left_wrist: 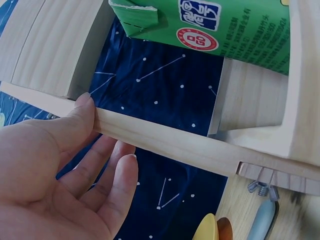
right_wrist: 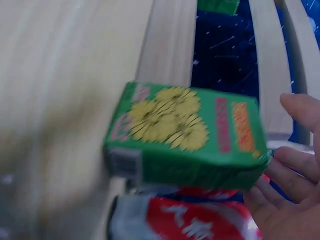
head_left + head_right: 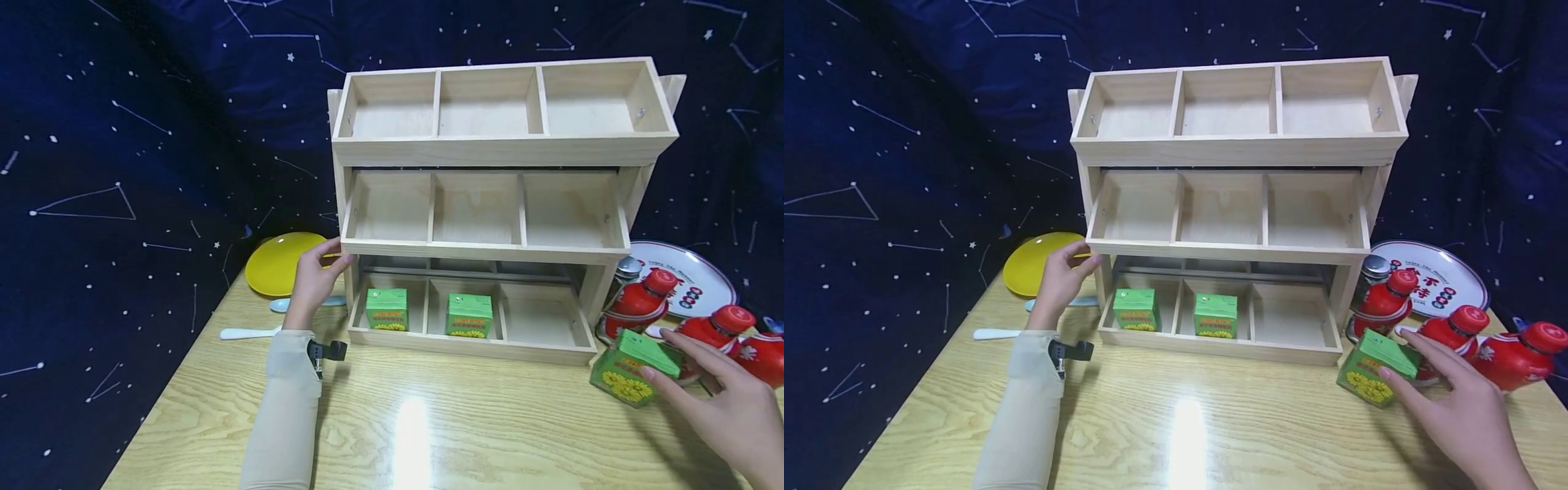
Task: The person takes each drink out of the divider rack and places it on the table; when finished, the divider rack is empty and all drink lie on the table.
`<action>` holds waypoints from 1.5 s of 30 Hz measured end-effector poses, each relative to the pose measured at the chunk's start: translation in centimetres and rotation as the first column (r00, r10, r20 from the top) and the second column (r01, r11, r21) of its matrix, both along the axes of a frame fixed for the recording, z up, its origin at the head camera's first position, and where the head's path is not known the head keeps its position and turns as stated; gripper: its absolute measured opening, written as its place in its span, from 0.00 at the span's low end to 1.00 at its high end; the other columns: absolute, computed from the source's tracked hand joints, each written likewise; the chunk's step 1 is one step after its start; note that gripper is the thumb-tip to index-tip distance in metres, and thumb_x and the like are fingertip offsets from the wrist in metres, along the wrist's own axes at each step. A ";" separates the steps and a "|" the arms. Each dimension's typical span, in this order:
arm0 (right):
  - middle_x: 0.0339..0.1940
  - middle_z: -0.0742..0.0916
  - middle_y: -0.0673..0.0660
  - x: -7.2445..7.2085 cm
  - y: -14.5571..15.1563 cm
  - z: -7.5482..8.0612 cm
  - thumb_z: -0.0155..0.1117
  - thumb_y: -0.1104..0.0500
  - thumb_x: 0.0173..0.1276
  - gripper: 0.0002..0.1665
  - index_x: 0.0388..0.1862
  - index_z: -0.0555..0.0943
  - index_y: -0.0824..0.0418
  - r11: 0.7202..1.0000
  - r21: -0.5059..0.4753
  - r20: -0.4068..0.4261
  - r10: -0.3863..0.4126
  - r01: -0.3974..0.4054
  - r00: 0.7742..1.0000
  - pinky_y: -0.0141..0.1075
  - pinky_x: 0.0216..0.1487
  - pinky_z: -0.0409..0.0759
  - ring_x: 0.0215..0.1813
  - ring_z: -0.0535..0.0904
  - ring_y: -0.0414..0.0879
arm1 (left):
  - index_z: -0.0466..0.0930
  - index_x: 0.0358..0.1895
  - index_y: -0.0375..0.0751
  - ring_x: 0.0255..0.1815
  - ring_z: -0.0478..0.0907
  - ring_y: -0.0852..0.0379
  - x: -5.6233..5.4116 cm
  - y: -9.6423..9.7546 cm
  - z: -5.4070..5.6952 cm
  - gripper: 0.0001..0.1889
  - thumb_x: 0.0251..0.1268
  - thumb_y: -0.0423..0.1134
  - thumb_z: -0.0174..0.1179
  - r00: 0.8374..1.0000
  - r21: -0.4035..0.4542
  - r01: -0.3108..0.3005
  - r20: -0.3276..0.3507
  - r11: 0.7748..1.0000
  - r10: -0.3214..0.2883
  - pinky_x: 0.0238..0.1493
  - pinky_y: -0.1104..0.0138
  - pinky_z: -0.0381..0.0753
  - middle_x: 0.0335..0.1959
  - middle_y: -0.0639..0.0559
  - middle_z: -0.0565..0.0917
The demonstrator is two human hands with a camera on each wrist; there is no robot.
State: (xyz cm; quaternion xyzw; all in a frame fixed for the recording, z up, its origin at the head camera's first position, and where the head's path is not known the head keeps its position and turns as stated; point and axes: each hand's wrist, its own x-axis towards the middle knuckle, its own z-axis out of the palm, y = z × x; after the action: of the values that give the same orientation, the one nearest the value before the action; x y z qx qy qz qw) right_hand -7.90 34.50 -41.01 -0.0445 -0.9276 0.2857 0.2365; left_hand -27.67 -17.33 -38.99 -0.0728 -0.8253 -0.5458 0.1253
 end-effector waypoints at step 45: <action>0.66 0.75 0.62 -9.3 -15.1 0.1 0.76 0.62 0.59 0.37 0.67 0.73 0.65 0.812 -0.158 -0.085 0.556 -0.562 0.827 0.50 0.57 0.79 0.64 0.73 0.58 | 0.77 0.65 0.46 0.55 0.78 0.48 0.0 0.1 0.1 0.24 0.66 0.42 0.65 1.000 0.018 0.002 0.015 1.000 -0.002 0.55 0.55 0.81 0.57 0.48 0.81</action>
State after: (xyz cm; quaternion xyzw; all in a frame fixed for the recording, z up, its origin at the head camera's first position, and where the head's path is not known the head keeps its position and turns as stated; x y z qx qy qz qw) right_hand -17.21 19.44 -40.91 0.2141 -0.8664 0.4242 0.1532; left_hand -27.66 -17.22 -38.89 -0.0684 -0.8211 -0.5539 0.1192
